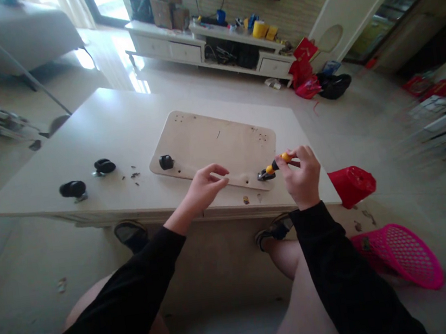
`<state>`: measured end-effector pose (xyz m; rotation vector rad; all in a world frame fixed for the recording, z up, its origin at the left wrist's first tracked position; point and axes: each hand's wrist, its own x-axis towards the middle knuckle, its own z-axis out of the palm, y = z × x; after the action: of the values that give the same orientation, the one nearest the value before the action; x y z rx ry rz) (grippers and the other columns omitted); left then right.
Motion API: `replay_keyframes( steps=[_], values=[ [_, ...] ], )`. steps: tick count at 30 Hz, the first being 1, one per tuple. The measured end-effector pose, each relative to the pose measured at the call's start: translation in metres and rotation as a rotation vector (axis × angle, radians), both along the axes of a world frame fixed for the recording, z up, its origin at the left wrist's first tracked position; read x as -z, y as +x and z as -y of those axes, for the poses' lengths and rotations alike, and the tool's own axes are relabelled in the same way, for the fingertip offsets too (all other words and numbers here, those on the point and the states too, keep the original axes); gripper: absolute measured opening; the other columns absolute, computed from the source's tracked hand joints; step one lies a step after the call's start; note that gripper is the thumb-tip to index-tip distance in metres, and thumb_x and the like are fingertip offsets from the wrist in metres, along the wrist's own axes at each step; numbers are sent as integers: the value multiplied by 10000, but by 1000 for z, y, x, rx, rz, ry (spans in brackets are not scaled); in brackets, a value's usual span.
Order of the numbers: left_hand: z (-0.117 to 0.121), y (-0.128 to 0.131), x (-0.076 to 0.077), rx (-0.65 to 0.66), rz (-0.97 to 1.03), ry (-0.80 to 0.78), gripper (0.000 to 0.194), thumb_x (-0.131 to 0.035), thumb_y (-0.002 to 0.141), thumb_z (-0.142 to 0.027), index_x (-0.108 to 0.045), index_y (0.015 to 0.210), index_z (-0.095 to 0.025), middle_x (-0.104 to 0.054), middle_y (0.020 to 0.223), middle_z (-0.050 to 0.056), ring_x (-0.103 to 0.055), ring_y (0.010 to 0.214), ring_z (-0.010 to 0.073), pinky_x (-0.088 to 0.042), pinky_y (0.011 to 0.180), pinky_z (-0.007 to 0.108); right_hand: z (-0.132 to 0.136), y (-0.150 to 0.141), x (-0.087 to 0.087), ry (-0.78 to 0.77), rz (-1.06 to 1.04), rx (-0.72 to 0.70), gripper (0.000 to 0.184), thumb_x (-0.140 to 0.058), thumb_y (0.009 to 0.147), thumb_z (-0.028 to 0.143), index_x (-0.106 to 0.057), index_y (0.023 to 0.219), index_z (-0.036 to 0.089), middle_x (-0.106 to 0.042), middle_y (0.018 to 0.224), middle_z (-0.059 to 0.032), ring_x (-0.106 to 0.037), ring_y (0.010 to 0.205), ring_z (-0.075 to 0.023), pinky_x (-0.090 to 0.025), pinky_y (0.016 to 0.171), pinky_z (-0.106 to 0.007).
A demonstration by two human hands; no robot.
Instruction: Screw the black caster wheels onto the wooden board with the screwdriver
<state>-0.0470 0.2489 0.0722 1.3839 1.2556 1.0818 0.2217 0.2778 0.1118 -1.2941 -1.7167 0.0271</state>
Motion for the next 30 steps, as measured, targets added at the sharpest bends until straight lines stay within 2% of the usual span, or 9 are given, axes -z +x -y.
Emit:
replay_keyframes(
  steps=[4,7,10,12,15,19,25,28,30],
  values=[
    [28,32,11,222,-410,117,164,-655,866,-145,-718,1013,-183,-715,1130,94,-700,815,171,-562,809,331,3,-3,-1,-6,24,8,168,-728,949,347,-596,930,245,-622,947,-17,-672,886,-176,-672,770,-353],
    [56,56,15,577,-757,189,270,-620,898,-127,-732,1137,-185,-727,1199,124,-762,948,251,-599,877,385,6,-4,-2,-27,64,20,141,-693,980,344,-604,928,249,-666,963,-31,-682,897,-186,-660,786,-361],
    [81,74,21,862,-909,135,273,-647,912,-144,-744,1166,-173,-754,1205,137,-789,1031,303,-626,907,414,8,-3,-5,-50,29,-35,172,-685,983,359,-591,890,249,-709,999,-54,-724,976,-210,-676,833,-382],
    [95,82,28,941,-945,74,291,-641,922,-133,-750,1189,-166,-761,1243,154,-793,1071,325,-635,930,441,9,-2,-7,-76,5,-95,104,-663,985,324,-612,937,248,-740,1061,-72,-748,1053,-225,-687,874,-402],
    [108,89,39,1006,-974,35,310,-653,923,-147,-756,1215,-163,-759,1290,170,-784,1130,360,-632,975,491,13,0,-12,-106,-4,-153,9,-647,974,249,-643,969,243,-775,1136,-86,-768,1122,-237,-693,915,-422],
    [115,92,45,1036,-959,39,312,-657,925,-190,-763,1217,-159,-762,1291,187,-780,1137,376,-628,1000,516,14,-2,-16,-121,16,-147,74,-707,947,256,-657,895,236,-779,1039,-68,-780,1037,-238,-694,896,-424],
    [113,89,51,990,-958,30,361,-698,846,-220,-788,1195,-241,-771,1241,201,-792,1124,402,-634,935,519,10,-6,-15,-112,51,-61,221,-758,937,376,-622,838,232,-664,872,-25,-710,817,-196,-674,751,-371],
    [111,87,58,953,-940,42,377,-736,792,-232,-799,1162,-268,-775,1191,207,-798,1099,421,-626,868,529,9,-8,-12,-77,29,-20,272,-753,938,391,-570,813,233,-617,876,-21,-690,823,-193,-667,715,-348],
    [111,86,60,931,-934,56,355,-742,785,-234,-802,1132,-279,-782,1170,198,-806,1072,422,-625,846,532,9,-8,-9,-63,6,-17,236,-740,938,360,-565,843,235,-625,917,-32,-700,873,-199,-673,711,-334]
  ],
)
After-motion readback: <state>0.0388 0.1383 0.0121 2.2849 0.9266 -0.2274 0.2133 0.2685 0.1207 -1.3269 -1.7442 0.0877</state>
